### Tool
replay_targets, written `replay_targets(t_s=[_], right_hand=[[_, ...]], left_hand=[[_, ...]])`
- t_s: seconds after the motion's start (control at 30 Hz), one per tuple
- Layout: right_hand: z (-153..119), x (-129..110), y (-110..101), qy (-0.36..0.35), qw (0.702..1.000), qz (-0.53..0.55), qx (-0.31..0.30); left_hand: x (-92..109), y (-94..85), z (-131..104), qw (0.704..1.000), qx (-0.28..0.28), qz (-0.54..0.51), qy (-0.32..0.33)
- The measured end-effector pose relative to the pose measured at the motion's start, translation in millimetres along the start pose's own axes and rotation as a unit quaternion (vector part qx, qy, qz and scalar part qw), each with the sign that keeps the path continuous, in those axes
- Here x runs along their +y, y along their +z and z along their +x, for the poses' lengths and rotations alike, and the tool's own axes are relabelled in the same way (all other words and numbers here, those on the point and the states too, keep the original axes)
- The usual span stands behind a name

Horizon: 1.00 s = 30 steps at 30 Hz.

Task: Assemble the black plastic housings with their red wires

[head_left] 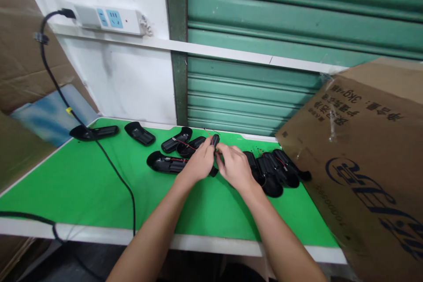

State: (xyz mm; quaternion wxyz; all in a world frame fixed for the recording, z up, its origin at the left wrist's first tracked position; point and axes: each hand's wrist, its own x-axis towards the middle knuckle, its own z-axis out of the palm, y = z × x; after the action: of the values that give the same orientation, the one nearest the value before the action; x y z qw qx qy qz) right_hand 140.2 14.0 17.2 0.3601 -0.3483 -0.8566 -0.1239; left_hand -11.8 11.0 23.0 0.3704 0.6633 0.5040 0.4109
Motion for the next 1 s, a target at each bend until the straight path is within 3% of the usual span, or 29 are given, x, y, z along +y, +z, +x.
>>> replay_targets(t_s=[0.13, 0.5, 0.6, 0.73, 1.0], right_hand=[[0, -1, 1, 0.000, 1.000, 0.002, 0.003], [2, -1, -4, 0.024, 0.994, 0.056, 0.088], [2, -1, -10, 0.079, 0.981, 0.135, 0.112], [5, 4, -18, 0.186, 0.943, 0.230, 0.151], [7, 9, -27, 0.234, 0.892, 0.387, 0.001]], left_hand=[[2, 2.1, -2, 0.999, 0.017, 0.029, -0.006], [8, -0.1, 1, 0.996, -0.008, -0.078, 0.047], [11, -2.3, 0, 0.995, -0.023, -0.091, 0.040], [18, -5.6, -1, 0.994, -0.032, -0.103, 0.017], [15, -6.6, -2, 0.992, -0.084, -0.089, 0.026]])
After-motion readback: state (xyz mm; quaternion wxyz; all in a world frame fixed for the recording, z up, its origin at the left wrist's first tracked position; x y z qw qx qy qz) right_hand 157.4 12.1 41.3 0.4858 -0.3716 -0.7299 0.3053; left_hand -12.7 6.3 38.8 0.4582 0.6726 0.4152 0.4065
